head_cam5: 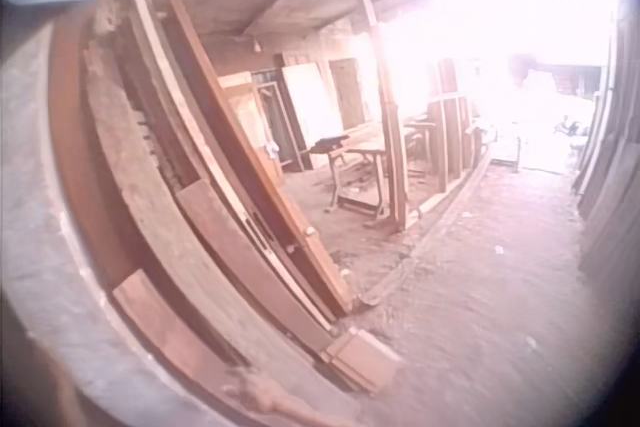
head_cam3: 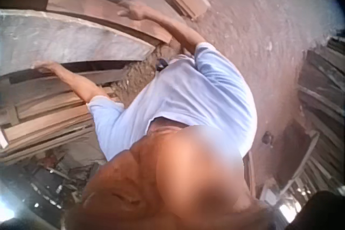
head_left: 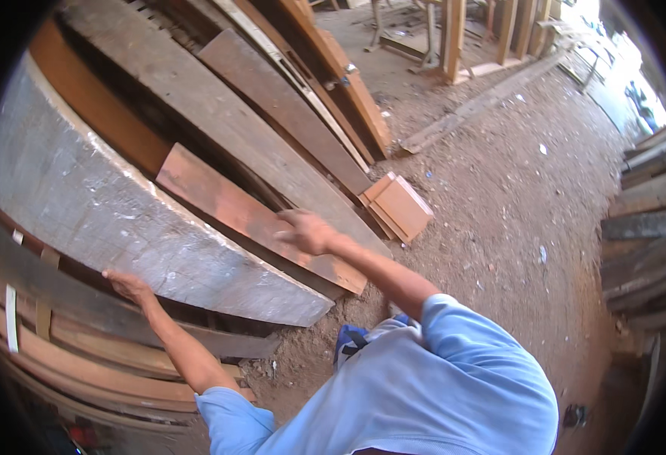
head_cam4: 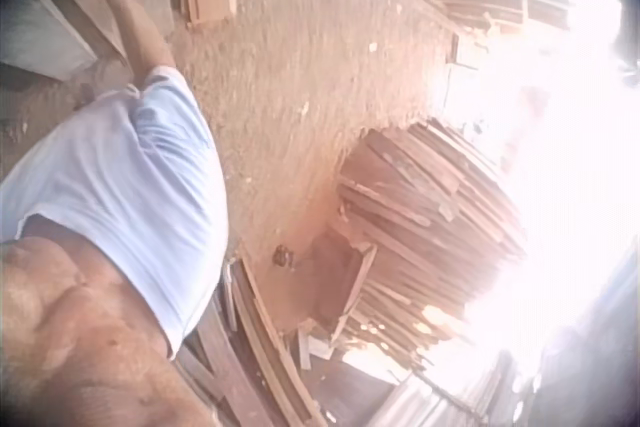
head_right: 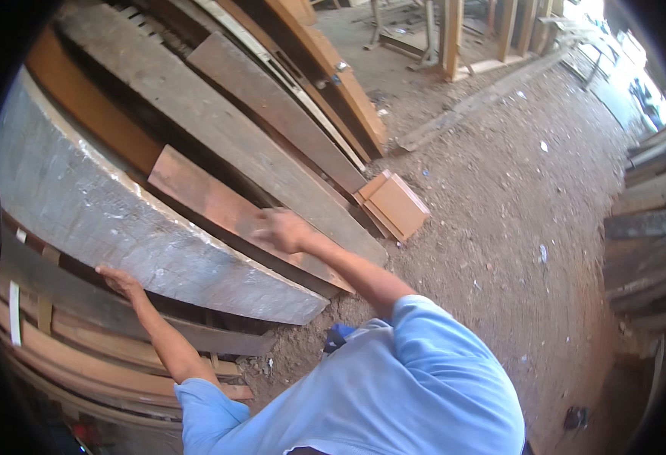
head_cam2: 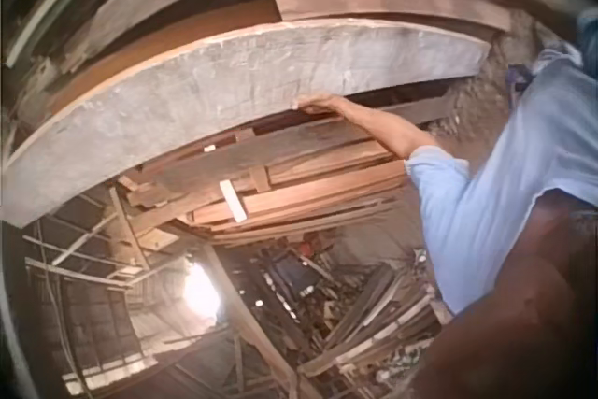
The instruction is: The person picks up large wooden boards and pieces of lumber, carrying them across a workshop floor covered in sawdust and placing them against stacks of other wood.
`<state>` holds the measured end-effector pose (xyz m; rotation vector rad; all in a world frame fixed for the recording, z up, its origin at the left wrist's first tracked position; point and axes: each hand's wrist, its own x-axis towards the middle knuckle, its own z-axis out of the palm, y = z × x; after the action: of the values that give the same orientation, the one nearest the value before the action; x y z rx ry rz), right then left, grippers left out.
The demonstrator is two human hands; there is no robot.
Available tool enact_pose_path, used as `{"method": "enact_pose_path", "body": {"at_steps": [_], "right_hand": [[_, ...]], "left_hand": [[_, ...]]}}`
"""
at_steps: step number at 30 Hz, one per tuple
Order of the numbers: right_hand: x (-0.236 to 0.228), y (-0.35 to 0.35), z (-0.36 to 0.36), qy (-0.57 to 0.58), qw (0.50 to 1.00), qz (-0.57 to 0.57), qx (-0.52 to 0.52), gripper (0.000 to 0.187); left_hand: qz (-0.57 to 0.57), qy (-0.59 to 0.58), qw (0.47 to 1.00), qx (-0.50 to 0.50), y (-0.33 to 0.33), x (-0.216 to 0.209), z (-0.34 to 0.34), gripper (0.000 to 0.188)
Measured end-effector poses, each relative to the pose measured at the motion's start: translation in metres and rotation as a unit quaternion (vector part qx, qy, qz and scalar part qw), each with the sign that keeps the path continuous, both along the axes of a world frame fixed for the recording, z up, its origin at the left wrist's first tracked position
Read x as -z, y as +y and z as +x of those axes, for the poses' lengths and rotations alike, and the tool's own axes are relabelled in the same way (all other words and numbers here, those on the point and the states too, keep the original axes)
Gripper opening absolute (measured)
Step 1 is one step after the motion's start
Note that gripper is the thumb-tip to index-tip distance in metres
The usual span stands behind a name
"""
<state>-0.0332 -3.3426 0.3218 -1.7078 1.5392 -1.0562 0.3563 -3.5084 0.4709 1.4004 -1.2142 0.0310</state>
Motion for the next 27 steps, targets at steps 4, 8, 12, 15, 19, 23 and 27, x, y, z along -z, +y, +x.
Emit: {"method": "enact_pose_path", "body": {"at_steps": [4, 8, 12, 15, 19, 23, 27], "right_hand": [[0.156, 0.106, -0.103, -0.004, 0.941, 0.25, 0.226, 0.061], [0.29, 0.278, -0.146, -0.005, 0.813, 0.334, 0.476, 0.051], [0.333, 0.403, -0.1, -0.174, 0.596, 0.412, 0.667, 0.059], [0.384, 0.49, -0.039, -0.156, 0.568, 0.399, 0.703, 0.048], [0.401, 0.467, 0.012, -0.342, 0.514, 0.402, 0.676, 0.04], [0.351, 0.415, -0.016, -0.427, 0.587, 0.361, 0.585, 0.035], [0.33, 0.361, -0.064, -0.264, 0.703, 0.314, 0.582, 0.04]], "left_hand": [[0.013, 0.021, 1.0, 0.015, -0.023, 0.039, -0.001, 0.091], [0.082, 0.066, 0.994, -0.02, -0.039, 0.047, -0.008, 0.091], [0.083, 0.019, 0.995, -0.056, -0.081, 0.057, 0.057, 0.088], [0.158, -0.248, 0.947, -0.129, -0.08, 0.099, 0.046, 0.082], [0.041, -0.322, 0.935, -0.143, -0.089, 0.154, 0.022, 0.084], [-0.018, -0.297, 0.947, -0.124, -0.082, 0.174, -0.001, 0.084], [0.023, -0.32, 0.936, -0.145, -0.066, 0.185, -0.019, 0.08]]}}
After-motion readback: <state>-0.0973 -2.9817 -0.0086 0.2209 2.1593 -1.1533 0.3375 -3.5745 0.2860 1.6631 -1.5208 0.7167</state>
